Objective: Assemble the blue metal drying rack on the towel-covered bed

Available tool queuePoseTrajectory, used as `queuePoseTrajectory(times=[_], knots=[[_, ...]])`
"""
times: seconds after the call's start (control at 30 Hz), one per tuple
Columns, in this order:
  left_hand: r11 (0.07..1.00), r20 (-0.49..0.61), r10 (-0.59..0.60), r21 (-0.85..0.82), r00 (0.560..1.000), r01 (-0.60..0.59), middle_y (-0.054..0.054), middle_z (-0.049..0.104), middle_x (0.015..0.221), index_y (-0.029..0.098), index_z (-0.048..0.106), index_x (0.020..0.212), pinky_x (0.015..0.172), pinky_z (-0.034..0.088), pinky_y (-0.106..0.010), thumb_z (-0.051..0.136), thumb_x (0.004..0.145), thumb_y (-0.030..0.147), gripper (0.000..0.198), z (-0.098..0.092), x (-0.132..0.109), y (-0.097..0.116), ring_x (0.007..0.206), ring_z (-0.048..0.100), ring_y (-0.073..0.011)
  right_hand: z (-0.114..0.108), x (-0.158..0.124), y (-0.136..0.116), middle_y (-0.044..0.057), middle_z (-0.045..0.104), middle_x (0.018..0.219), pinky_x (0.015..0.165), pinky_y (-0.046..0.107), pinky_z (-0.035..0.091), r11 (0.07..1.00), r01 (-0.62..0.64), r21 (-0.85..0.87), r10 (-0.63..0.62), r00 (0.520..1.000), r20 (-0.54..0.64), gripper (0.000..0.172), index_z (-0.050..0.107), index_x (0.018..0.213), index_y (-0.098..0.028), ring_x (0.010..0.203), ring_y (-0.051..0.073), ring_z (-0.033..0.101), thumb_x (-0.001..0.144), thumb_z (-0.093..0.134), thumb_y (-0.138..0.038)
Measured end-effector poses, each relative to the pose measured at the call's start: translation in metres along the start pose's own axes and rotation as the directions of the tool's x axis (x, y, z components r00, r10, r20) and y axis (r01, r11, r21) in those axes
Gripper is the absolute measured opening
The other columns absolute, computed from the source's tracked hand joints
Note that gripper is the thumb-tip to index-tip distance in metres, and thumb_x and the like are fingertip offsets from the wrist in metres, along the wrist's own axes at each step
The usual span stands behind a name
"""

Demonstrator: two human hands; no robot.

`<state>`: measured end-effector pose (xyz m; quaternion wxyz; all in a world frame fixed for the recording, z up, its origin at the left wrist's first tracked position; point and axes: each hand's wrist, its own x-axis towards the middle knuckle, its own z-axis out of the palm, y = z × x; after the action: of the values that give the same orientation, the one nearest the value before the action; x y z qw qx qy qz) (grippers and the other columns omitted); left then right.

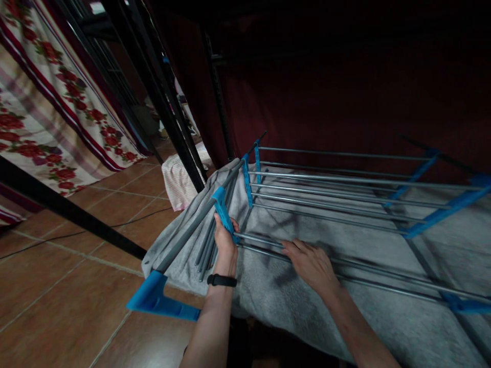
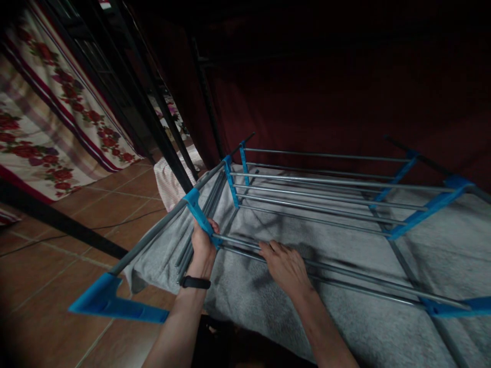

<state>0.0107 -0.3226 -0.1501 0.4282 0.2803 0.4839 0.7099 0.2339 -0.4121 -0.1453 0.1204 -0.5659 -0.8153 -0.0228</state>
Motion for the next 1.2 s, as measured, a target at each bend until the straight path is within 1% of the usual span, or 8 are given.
queuePoseTrajectory(times=[0.17,0.33,0.57,0.8,0.9,1.0,1.2], knots=[[1.000,-0.013,0.008,-0.026,1.000,-0.008,0.000,0.049,0.048,0.018,0.051,0.056,0.047,0.034,-0.025,0.038,0.084,0.073,0.062,0.0018,0.0011,-0.0032,0.045,0.044,-0.0108,0.0002,-0.0002,-0.0009,0.003,0.069,0.101,0.067,0.027,0.042,0.999,-0.028,-0.016,0.028,1.000,0.012,0.033,0.059,0.122,-0.029,0.083,0.014,0.066,0.101,0.035,-0.037],[1.000,-0.042,0.023,-0.017,0.999,-0.023,0.001,0.047,0.048,0.019,0.050,0.056,0.046,0.032,-0.025,0.038,0.085,0.072,0.062,0.0025,0.0023,-0.0084,0.044,0.043,-0.0105,-0.0003,-0.0004,-0.0012,0.003,0.069,0.103,0.070,0.027,0.043,1.000,-0.030,-0.006,0.030,0.999,0.020,0.034,0.059,0.122,-0.029,0.085,0.014,0.066,0.101,0.033,-0.037],[0.999,-0.053,0.038,-0.003,0.998,-0.038,0.001,0.048,0.047,0.018,0.052,0.055,0.046,0.032,-0.025,0.038,0.082,0.076,0.065,0.0034,-0.0003,-0.0064,0.044,0.042,-0.0101,-0.0024,-0.0006,-0.0023,0.005,0.069,0.103,0.072,0.026,0.044,0.999,-0.028,0.023,0.028,0.999,0.032,0.035,0.060,0.122,-0.027,0.087,0.015,0.066,0.101,0.034,-0.036],[0.997,-0.066,0.051,0.057,0.996,-0.047,0.000,0.049,0.048,0.019,0.053,0.056,0.046,0.032,-0.025,0.035,0.084,0.075,0.065,0.0025,0.0008,-0.0080,0.046,0.044,-0.0115,-0.0030,0.0009,-0.0027,0.004,0.069,0.104,0.072,0.027,0.044,0.999,-0.042,0.025,0.041,0.999,0.028,0.034,0.060,0.122,-0.029,0.086,0.015,0.066,0.101,0.034,-0.036],[0.998,-0.059,0.047,0.046,0.997,-0.045,0.000,0.048,0.048,0.019,0.053,0.056,0.047,0.033,-0.025,0.034,0.084,0.075,0.066,0.0029,0.0011,-0.0075,0.045,0.042,-0.0109,-0.0036,0.0013,-0.0026,0.003,0.070,0.101,0.070,0.027,0.044,0.999,-0.036,0.024,0.035,0.999,0.028,0.033,0.060,0.120,-0.029,0.084,0.015,0.066,0.101,0.033,-0.035],[0.998,-0.049,0.050,0.049,0.998,-0.048,0.000,0.048,0.048,0.019,0.051,0.055,0.046,0.032,-0.025,0.034,0.085,0.074,0.065,0.0027,0.0012,-0.0071,0.045,0.042,-0.0109,-0.0037,0.0011,-0.0023,0.004,0.070,0.103,0.070,0.027,0.044,1.000,-0.024,0.019,0.023,0.999,0.025,0.034,0.060,0.122,-0.028,0.084,0.015,0.066,0.101,0.034,-0.036],[0.999,-0.027,0.028,0.034,0.999,-0.027,-0.001,0.048,0.048,0.018,0.052,0.054,0.046,0.033,-0.025,0.037,0.084,0.074,0.065,0.0012,0.0015,-0.0072,0.045,0.043,-0.0108,-0.0032,0.0008,-0.0023,0.005,0.070,0.103,0.071,0.027,0.044,0.999,-0.033,0.010,0.033,0.999,0.027,0.035,0.061,0.121,-0.028,0.083,0.015,0.066,0.101,0.033,-0.036]])
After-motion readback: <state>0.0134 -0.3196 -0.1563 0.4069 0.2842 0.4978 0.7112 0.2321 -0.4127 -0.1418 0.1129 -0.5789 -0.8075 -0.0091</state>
